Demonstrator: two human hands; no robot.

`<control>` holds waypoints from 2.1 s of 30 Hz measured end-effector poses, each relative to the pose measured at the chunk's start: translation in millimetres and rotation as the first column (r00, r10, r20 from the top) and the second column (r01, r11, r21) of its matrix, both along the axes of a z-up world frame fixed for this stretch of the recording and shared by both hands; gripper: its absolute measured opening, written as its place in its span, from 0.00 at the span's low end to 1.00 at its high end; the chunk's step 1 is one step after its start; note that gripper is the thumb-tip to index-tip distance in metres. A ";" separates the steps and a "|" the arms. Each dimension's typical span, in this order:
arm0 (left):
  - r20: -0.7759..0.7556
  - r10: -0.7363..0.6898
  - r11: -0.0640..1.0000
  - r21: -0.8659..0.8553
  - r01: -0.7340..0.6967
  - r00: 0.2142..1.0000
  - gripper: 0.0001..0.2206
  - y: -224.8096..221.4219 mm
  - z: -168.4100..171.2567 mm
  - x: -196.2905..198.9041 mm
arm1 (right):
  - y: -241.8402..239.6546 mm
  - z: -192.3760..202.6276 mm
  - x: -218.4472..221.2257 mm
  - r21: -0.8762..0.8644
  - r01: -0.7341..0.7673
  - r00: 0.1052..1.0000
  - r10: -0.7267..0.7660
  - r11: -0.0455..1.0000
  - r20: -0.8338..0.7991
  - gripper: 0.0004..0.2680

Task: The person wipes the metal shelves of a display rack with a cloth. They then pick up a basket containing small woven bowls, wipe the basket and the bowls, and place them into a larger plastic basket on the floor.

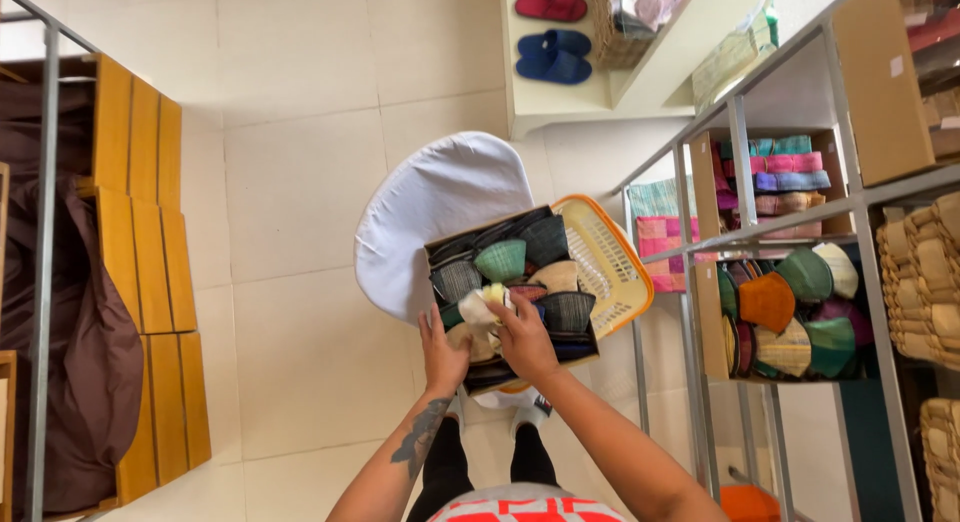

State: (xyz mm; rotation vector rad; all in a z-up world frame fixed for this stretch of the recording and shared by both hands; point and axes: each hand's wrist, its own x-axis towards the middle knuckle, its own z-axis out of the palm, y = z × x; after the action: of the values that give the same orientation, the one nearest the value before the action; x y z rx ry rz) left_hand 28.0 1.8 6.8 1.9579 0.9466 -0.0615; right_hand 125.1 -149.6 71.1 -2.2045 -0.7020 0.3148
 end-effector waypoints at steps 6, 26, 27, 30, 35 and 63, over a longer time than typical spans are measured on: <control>0.233 0.241 0.955 -0.227 -0.188 0.942 0.19 -7.6 9.8 20.5 | 26.0 49.3 -4.7 0.193 -0.054 0.998 0.058 0.980 -0.017 0.19; -0.007 -0.377 0.890 0.275 0.364 0.926 0.37 -15.4 19.1 7.3 | -5.2 16.1 18.6 0.108 0.099 0.992 -0.107 0.989 0.066 0.19; -0.006 -0.376 0.890 0.276 0.363 0.926 0.37 -15.7 18.3 7.0 | -7.2 0.4 20.7 0.109 0.099 0.992 -0.106 0.989 0.067 0.19; -0.018 -0.388 0.878 0.296 0.376 0.922 0.38 -15.6 23.4 7.5 | -12.1 -30.3 24.1 -0.079 0.070 0.997 -0.067 0.994 0.039 0.19; -0.121 -0.364 0.883 0.271 0.383 0.924 0.40 -14.4 34.9 10.6 | -0.9 12.2 29.7 0.138 0.101 0.991 -0.112 0.985 0.077 0.18; -0.053 -0.337 0.902 0.269 0.338 0.940 0.40 -7.4 14.8 35.8 | -30.1 -24.8 73.4 0.014 0.156 0.985 -0.157 0.988 0.074 0.16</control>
State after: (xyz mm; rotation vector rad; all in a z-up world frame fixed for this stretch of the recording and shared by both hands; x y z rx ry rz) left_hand 63.8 -5.6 21.6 2.3668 0.6315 -0.1393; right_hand 198.5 -179.7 46.3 -2.2570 -0.5642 0.1501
